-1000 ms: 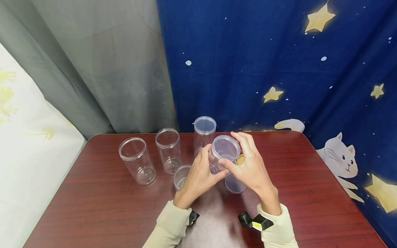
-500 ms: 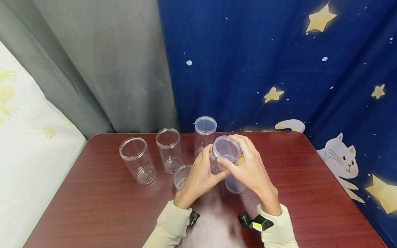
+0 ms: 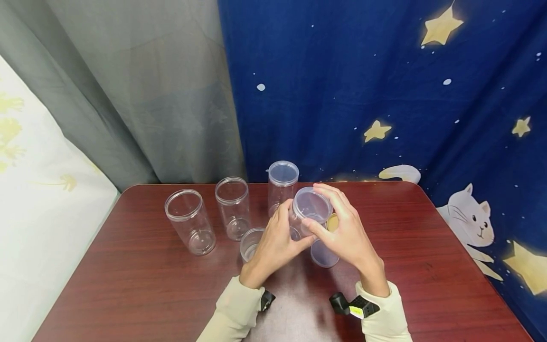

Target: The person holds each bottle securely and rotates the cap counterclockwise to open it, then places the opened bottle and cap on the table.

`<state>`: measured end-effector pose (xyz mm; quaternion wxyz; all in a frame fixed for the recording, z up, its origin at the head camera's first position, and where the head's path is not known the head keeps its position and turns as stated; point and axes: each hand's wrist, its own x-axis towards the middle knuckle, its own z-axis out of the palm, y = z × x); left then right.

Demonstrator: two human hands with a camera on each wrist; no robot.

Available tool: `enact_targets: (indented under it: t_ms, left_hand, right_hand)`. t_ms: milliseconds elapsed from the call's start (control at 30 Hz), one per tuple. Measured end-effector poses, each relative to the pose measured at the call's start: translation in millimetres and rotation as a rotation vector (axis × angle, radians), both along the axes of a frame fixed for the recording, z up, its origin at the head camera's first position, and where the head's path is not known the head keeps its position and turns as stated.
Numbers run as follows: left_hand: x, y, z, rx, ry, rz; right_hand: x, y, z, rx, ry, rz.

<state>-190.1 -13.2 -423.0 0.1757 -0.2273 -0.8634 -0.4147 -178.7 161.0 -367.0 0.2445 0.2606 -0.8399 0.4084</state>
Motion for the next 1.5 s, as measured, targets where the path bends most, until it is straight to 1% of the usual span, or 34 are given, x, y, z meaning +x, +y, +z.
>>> enact_targets:
  t_ms: [167,367,600,733,900,1033,1100,1233,1333,1500]
  left_hand:
    - [-0.4,0.4,-0.5,0.001,0.0,-0.006]
    - [-0.1,0.5,-0.5,-0.003,-0.007,-0.01]
    - [0.2,0.5,-0.8,-0.017,-0.014,-0.011]
    - [-0.5,0.7,-1.4,-0.022,-0.025,-0.015]
    - [-0.3,0.4,-1.2,-0.019,-0.039,-0.017]
    - [-0.1,0.1,-0.9,-0.02,-0.039,-0.012]
    - [-0.1,0.1,-0.8,-0.021,-0.032,-0.013]
    - [-0.2,0.2,-0.4,-0.016,-0.033,-0.013]
    - [-0.1,0.3,-0.3,-0.011,-0.042,-0.011]
    - [0.5,-0.4,0.1,-0.011,-0.05,-0.012]
  right_hand:
    - [0.0,1.3,1.5,-0.023,-0.015,0.046]
    - [0.5,4.5,3.6,-0.026,-0.037,0.086]
    - [1.5,6.6,5.2,-0.024,-0.092,0.147]
    - [1.6,6.9,5.3,-0.006,-0.106,0.167]
    - [1.7,6.9,5.5,-0.003,-0.088,0.167]
    - [2.3,6.6,5.9,-0.008,-0.068,0.14]
    - [2.2,6.7,5.7,-0.006,-0.056,0.101]
    - [1.7,7.6,3.7,0.007,-0.025,-0.014]
    - [2.1,8.2,2.1,0.015,-0.013,-0.079]
    - [4.7,5.5,3.0,0.059,-0.042,-0.143]
